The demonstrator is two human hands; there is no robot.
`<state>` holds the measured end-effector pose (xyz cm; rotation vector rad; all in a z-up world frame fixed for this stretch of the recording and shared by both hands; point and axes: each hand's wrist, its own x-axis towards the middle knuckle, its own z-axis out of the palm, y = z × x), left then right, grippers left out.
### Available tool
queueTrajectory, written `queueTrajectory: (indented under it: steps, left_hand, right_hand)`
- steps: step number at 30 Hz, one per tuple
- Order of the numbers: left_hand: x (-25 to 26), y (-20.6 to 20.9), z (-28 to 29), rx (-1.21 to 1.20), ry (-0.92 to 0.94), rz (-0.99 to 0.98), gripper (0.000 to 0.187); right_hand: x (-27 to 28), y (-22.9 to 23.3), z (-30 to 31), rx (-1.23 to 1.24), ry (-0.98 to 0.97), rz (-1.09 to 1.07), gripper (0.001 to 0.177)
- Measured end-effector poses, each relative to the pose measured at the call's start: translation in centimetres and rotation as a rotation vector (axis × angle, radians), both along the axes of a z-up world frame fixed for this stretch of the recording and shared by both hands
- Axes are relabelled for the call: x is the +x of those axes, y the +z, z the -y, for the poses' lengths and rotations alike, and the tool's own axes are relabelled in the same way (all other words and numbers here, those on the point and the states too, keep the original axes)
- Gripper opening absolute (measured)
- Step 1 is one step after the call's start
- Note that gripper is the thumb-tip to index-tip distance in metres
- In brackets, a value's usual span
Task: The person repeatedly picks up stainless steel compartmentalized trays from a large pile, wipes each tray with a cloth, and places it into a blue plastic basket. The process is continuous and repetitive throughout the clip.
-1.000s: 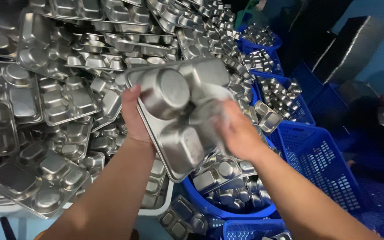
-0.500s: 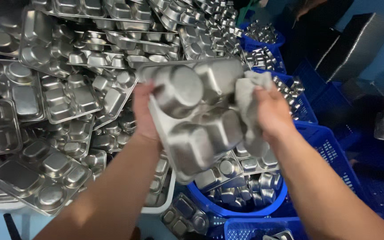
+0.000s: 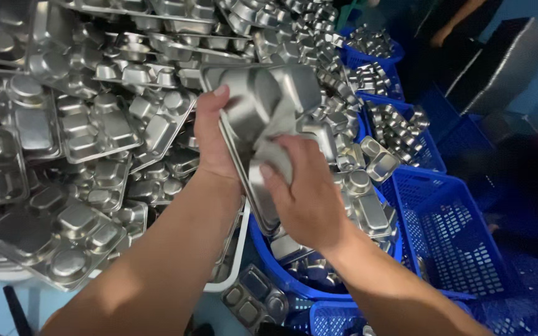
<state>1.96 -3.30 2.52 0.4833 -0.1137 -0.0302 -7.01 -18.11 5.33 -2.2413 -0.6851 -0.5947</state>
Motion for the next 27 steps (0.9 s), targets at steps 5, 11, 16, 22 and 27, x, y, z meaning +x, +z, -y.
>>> queueTrajectory:
  steps: [5, 11, 16, 22, 27]
  left_hand:
    - [-0.3, -0.1, -0.2, -0.014, 0.035, -0.064, 0.061]
    - [-0.8, 0.5, -1.7, -0.005, 0.137, -0.107, 0.072]
    - [-0.1, 0.5, -1.5, -0.064, 0.135, 0.12, 0.076]
    - [-0.8, 0.7, -0.2, -0.168, -0.013, 0.219, 0.075]
    - [-2.2, 0.7, -0.8, -0.165, -0.046, 0.244, 0.076]
  right_hand:
    - [1.6, -0.1, 0.3, 0.013, -0.268, -0.298, 0.043]
    - [2.9, 1.4, 4.5, 0.179, -0.081, -0.447, 0.049]
    - [-0.7, 2.8, 3.5, 0.026, 0.192, -0.011, 0.026]
    - [0.5, 2.6, 0.8, -0.024, -0.148, 0.035, 0.027]
    - [7.4, 2.3, 7.1, 0.034, -0.548, 0.054, 0.027]
